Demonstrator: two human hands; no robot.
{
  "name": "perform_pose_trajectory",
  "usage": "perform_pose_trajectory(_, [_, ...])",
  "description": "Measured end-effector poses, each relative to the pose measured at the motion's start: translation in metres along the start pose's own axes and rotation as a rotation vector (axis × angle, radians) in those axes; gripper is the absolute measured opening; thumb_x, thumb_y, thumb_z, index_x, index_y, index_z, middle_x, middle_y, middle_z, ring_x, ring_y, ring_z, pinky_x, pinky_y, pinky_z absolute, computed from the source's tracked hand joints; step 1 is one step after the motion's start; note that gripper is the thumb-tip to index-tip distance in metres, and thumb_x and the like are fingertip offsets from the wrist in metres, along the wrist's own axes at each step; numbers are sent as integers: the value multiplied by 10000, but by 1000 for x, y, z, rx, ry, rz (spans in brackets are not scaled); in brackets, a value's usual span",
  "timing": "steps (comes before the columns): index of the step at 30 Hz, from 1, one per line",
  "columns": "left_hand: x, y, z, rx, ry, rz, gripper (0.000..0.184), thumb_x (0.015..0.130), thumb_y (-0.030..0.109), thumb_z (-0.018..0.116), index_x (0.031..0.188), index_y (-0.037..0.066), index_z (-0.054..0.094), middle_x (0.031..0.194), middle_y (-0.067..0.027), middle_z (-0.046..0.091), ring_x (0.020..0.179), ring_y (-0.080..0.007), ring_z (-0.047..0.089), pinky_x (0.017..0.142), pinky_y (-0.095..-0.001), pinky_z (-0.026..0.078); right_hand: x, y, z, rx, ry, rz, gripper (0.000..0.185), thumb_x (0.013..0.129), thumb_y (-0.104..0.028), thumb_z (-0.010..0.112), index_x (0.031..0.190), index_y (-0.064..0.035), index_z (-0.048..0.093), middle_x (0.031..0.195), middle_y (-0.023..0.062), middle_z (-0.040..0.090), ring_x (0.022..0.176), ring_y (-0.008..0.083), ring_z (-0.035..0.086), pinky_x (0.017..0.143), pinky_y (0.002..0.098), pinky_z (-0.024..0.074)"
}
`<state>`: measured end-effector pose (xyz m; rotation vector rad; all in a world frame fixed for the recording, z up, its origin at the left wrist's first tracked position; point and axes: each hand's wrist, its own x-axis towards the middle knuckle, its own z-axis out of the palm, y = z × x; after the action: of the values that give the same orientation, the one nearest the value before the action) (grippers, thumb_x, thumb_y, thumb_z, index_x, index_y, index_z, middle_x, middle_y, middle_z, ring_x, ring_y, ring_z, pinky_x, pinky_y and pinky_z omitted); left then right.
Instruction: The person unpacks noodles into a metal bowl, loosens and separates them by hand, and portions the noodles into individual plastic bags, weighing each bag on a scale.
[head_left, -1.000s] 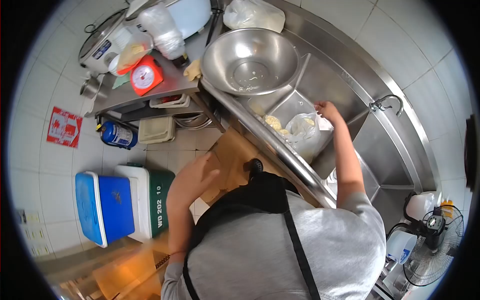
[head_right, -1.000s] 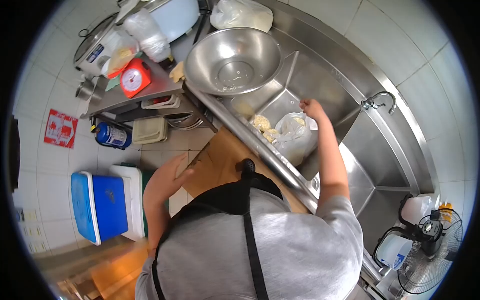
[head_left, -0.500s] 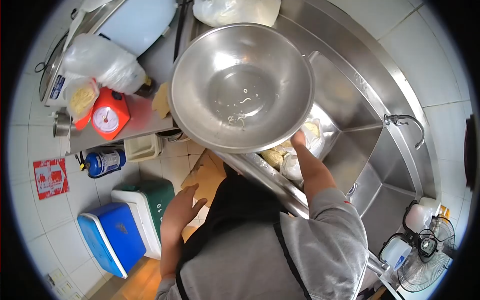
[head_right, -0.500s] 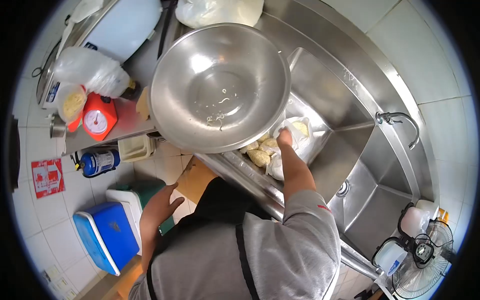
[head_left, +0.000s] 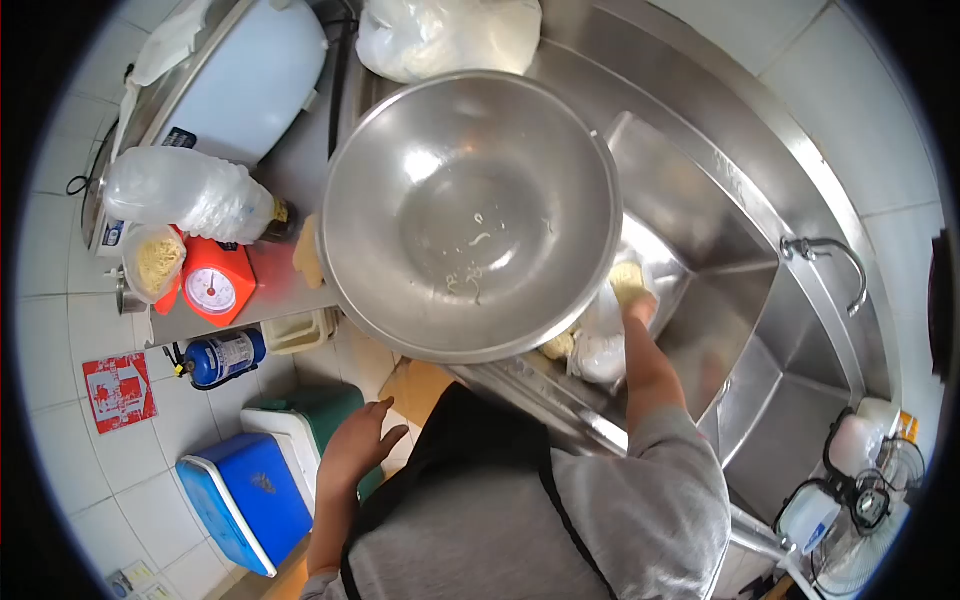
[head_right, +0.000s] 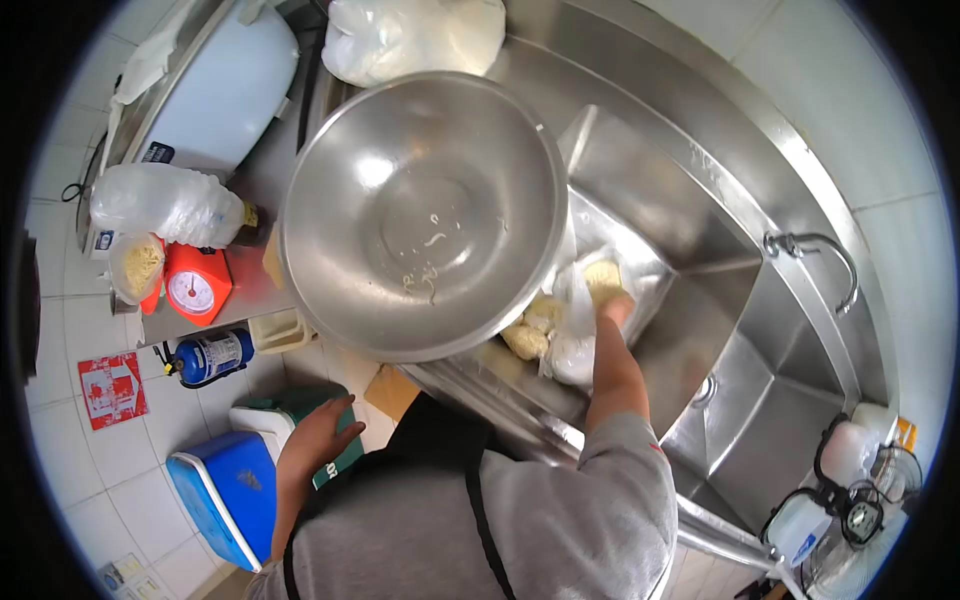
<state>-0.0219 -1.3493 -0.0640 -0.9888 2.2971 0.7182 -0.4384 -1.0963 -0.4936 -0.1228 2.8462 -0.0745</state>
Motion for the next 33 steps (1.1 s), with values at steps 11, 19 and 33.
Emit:
perform_pose_trajectory(11, [-4,-8,12,-39,-15,-82,521,847,374,536,1219,14,480,1144,-200,551,1028,-347,540,876,-411,435,29,37,11,91,-262,8,784,687,-552,571,1249,-20,444,1268,141,478,1188,263,444,985,378,354])
perform_pose_trajectory(19, [-13,-27,28,-15,-100,-202,514,861,375,515,1252,45,461,1162,-176,541,1038,-347,533,885,-412,432,35,52,24,256,-257,-46,470,829,-374,521,1167,-47,519,1176,130,565,1092,247,545,910,360,435])
perform_pose_trajectory(33, [-50,-34,-11,-53,173,61,456,854,329,543,1207,43,501,1104,-178,569,1009,-344,541,864,-404,432,-29,-30,-123,-108,-260,-178,618,634,-268,753,1166,-69,508,1153,128,589,1071,244,571,895,342,464])
